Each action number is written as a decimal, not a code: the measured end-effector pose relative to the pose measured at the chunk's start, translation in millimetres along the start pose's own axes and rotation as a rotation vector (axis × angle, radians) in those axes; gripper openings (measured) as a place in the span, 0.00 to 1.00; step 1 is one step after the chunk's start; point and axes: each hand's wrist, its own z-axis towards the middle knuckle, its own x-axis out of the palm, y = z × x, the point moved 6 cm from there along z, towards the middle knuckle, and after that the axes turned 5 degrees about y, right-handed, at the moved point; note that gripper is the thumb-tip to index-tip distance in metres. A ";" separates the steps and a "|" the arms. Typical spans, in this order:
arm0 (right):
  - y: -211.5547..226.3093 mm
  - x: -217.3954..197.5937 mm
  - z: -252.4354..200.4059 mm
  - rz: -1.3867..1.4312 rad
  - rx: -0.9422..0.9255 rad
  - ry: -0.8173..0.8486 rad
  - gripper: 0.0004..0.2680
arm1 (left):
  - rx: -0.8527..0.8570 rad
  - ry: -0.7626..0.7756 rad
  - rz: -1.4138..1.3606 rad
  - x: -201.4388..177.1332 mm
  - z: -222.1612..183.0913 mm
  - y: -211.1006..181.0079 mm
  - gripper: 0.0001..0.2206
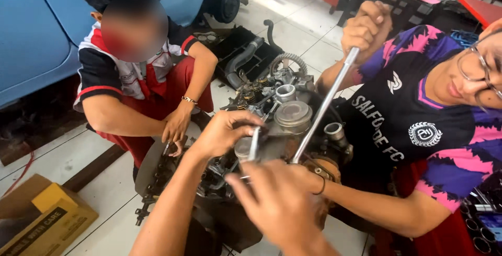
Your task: The person uses a ratchet and socket to loosen and remove bolts from a disassembled engine block while two coworkers assist. The camera wearer repeatedly positions the tool, turns the ratchet, and removes fasteners from the engine's cylinder head area.
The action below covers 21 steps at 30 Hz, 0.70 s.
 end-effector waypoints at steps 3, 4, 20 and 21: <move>13.4 14.9 -3.0 0.005 -0.097 0.070 0.11 | 0.009 0.038 -0.101 -0.7 0.1 13.8 0.11; 12.3 13.5 -3.8 0.004 -0.091 0.066 0.11 | 0.008 0.045 -0.099 0.3 0.2 14.5 0.11; -91.5 -35.3 -1.4 0.179 0.361 -0.048 0.07 | -0.096 -0.099 -0.206 8.0 -4.4 19.4 0.12; -85.4 -36.4 0.3 0.179 0.284 -0.072 0.07 | -0.125 -0.170 -0.237 5.7 -6.2 17.9 0.13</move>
